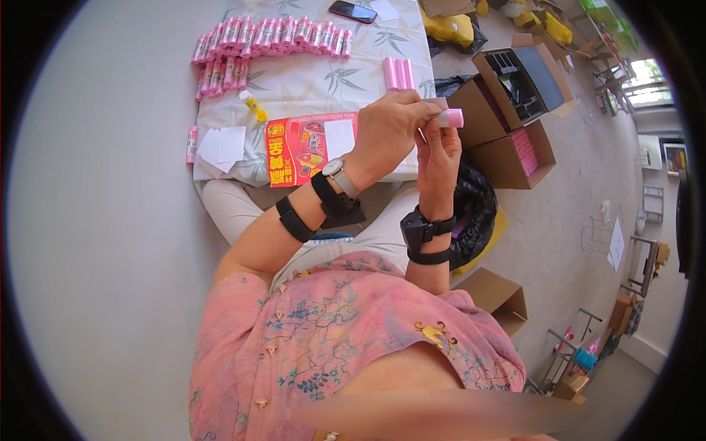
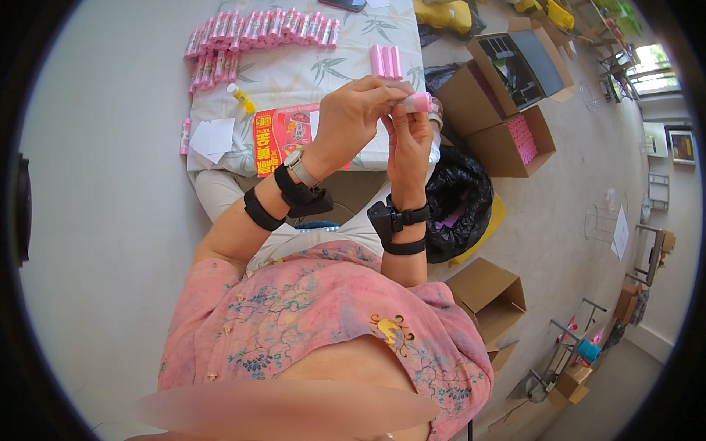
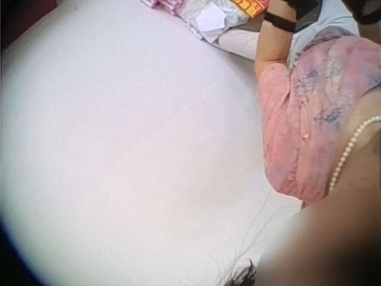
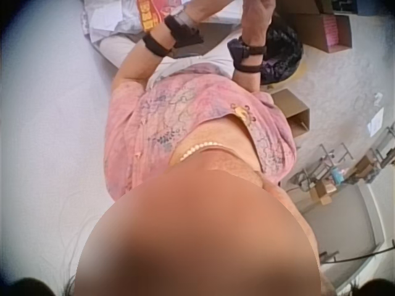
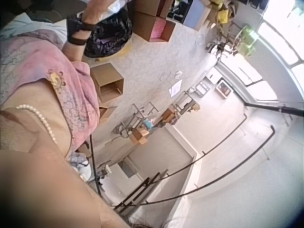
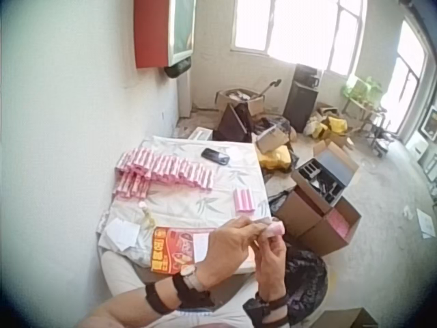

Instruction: Applying labels to small cosmetic tubes and placing them into a box.

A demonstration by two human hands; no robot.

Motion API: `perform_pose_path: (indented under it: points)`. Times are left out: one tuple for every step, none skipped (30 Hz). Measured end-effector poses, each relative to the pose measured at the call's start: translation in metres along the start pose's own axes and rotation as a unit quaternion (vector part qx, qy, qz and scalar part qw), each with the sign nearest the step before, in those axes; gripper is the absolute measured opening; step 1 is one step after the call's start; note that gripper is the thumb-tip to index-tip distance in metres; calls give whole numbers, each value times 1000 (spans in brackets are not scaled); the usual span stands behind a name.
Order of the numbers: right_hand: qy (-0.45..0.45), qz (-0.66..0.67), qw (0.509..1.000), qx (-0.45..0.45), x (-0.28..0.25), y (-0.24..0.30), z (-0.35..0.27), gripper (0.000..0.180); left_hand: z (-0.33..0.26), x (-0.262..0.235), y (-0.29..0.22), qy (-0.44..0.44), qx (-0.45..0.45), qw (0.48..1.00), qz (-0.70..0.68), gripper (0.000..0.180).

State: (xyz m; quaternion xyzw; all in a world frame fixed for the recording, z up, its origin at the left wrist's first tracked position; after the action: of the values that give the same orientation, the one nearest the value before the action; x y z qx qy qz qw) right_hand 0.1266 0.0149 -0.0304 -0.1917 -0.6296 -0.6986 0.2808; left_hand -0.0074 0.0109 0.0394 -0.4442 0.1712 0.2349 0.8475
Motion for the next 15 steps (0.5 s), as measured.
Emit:
perform_pose_path:
  points:
    - [1, -6, 1000, -5, 1, 0, 0, 33, 0, 1, 2, -3, -14, 1000, -22, 25]
    - [2, -12, 1000, -10, 2, 0, 1, 33, 0, 3, 4, -6, -29, 999, -43, 23]
    - [2, -12, 1000, -9, 1, 0, 1, 33, 0, 4, 5, -6, -30, 999, -43, 23]
    - [0, -15, 1000, -12, 0, -1, 2, 32, 0, 5, 7, -15, -28, 998, -48, 21]
    - [-3, -19, 1000, -15, 0, -1, 3, 32, 0, 6, 8, -24, -26, 998, -53, 20]
    - [-4, -19, 1000, -15, -1, -2, 3, 32, -1, 7, 8, -23, -27, 998, -54, 20]
    - [-11, -15, 1000, -19, -1, -3, 3, 32, -1, 9, 9, -19, -36, 997, -58, 18]
    - [-18, -11, 1000, -22, -1, -3, 3, 32, -1, 10, 9, -15, -46, 997, -62, 17]
    - [-18, -11, 1000, -22, -1, -4, 4, 32, -1, 10, 9, -15, -46, 997, -61, 17]
    - [-17, -2, 1000, -21, -2, -4, 4, 32, -1, 11, 9, -17, -41, 997, -56, 16]
    - [-15, 6, 1000, -19, -3, -5, 4, 32, -2, 11, 8, -18, -37, 998, -51, 15]
    - [-16, 6, 1000, -19, -2, -4, 3, 32, -2, 11, 7, -18, -37, 998, -51, 15]
    - [-20, 8, 1000, -18, -1, -4, 2, 31, -2, 10, 5, -15, -39, 998, -44, 14]
    - [-25, 10, 999, -17, 0, -4, 1, 31, -3, 10, 4, -11, -41, 998, -36, 13]
    - [-25, 10, 999, -17, 2, -3, 0, 31, -3, 9, 4, -11, -41, 998, -36, 13]
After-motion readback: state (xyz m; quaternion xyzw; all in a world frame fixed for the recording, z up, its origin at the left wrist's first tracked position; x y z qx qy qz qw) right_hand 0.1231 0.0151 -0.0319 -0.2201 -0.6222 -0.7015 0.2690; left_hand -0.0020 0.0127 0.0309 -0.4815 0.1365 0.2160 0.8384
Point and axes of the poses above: each hand's wrist, its own z-axis towards the middle knuckle, its own x-axis out of the palm, y = z × x, the point moved 1 cm from there along z, towards the middle knuckle, and after that the axes turned 2 degrees about y, right-handed, at the moved point
